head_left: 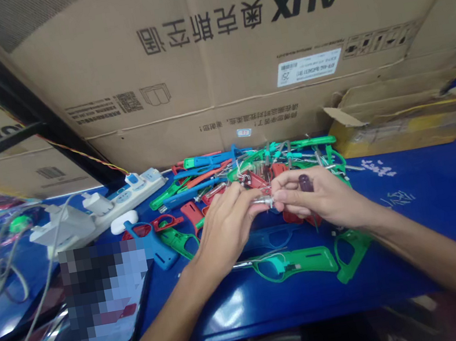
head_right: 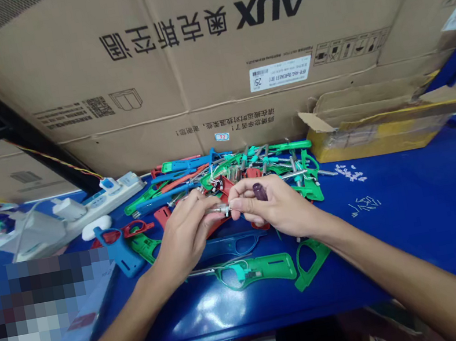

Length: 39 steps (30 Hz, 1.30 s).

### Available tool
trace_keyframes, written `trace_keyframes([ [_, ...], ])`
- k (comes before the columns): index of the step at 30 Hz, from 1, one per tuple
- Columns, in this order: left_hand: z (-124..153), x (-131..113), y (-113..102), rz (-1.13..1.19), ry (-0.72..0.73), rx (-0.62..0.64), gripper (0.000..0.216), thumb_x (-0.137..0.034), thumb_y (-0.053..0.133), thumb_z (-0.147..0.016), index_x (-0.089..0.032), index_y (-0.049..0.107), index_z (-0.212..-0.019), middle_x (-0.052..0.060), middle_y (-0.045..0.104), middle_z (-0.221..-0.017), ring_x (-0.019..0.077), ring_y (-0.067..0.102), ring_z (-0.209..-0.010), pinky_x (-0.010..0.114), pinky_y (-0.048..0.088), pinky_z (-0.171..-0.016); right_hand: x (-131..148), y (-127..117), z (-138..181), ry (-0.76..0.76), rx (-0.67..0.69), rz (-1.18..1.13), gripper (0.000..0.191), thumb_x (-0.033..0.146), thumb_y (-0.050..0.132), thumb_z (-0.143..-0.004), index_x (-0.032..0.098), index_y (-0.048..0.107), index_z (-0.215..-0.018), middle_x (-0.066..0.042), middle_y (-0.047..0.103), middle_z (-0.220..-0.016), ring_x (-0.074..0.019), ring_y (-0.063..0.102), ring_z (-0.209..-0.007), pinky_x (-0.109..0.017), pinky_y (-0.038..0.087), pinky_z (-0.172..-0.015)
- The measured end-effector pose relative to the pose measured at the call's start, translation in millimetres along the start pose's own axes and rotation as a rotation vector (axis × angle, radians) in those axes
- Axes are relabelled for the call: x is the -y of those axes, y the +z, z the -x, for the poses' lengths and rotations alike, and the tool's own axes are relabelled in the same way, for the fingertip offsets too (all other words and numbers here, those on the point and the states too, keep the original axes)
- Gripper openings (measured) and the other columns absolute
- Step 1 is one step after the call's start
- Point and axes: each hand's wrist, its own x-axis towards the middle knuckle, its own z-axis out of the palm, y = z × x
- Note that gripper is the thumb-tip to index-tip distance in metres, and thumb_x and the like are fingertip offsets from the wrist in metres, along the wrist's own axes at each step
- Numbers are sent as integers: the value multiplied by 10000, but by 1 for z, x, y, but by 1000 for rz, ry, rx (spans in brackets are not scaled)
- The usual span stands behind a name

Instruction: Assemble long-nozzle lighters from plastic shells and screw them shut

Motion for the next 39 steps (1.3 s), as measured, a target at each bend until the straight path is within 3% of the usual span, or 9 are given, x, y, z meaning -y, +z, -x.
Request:
trace_keyframes([
  [7,0,4,3,-57,46,-48,339,-379,385,-1084,-170,643,-1152,46,600,-885,179,549,-787,303,442,-687,2,1,0,7,12,-49,289,427,720,-907,160,617,-870,44,584,-630,-51,424,-480,-222,337,-464],
  [12,-1,6,0,66,35,-51,279,-319,425,-1083,-178,621,-1223,45,625,-949,179,563,-867,336,457,-785,-1,-6,-5,-7,-4,-65,311,428,648,-959,170,605,-1128,2,666,-814,-35,426,-458,-221,280,-415],
  [16,0,-3,-3,185,-29,-158,272,-304,467,-1068,-243,676,-1231,70,587,-1167,215,527,-1107,416,440,-975,-3,-11,-6,-53,-46,44,365,426,626,-975,156,631,-1221,50,606,-653,-64,463,-482,-225,335,-448],
  [22,3,-16,11,417,-150,-252,338,-359,418,-1078,-379,655,-1319,35,422,-1494,252,425,-1361,500,381,-1132,-10,10,-3,-37,239,14,456,509,478,-1037,146,604,-1284,58,600,-478,-66,370,-356,-218,264,-392],
  [27,2,-10,17,372,-176,-236,369,-344,425,-1081,-366,566,-1421,32,317,-1599,250,360,-1432,490,327,-1185,-16,20,-6,-66,150,16,402,506,530,-1012,147,637,-1158,91,515,-476,-62,379,-376,-210,280,-406],
  [30,0,-5,8,395,-222,-148,349,-332,436,-1081,-262,556,-1401,88,520,-1416,212,511,-1291,411,422,-1092,-7,6,-7,-150,35,196,348,481,542,-1010,161,648,-1098,98,478,-501,-72,430,-408,-209,333,-435],
  [34,-1,-1,-5,312,-118,270,334,-389,468,-1068,-189,704,-944,24,672,-865,166,635,-830,316,482,-780,15,-16,13,-396,-171,678,208,373,545,-1027,193,651,-1033,16,667,-741,-99,605,-581,-224,478,-589],
  [36,0,-1,-8,222,-30,453,363,-432,505,-1048,-194,721,-879,19,686,-827,168,641,-790,309,460,-725,18,-15,36,-494,-315,877,160,316,537,-1037,208,638,-1099,-20,729,-898,-119,683,-723,-222,518,-672],
  [39,2,-3,-8,142,-21,569,319,-462,570,-1010,-212,742,-912,13,719,-889,183,668,-841,306,443,-699,1,0,79,-486,-378,1094,190,291,483,-1062,219,620,-1174,-26,765,-983,-121,733,-794,-202,546,-692],
])
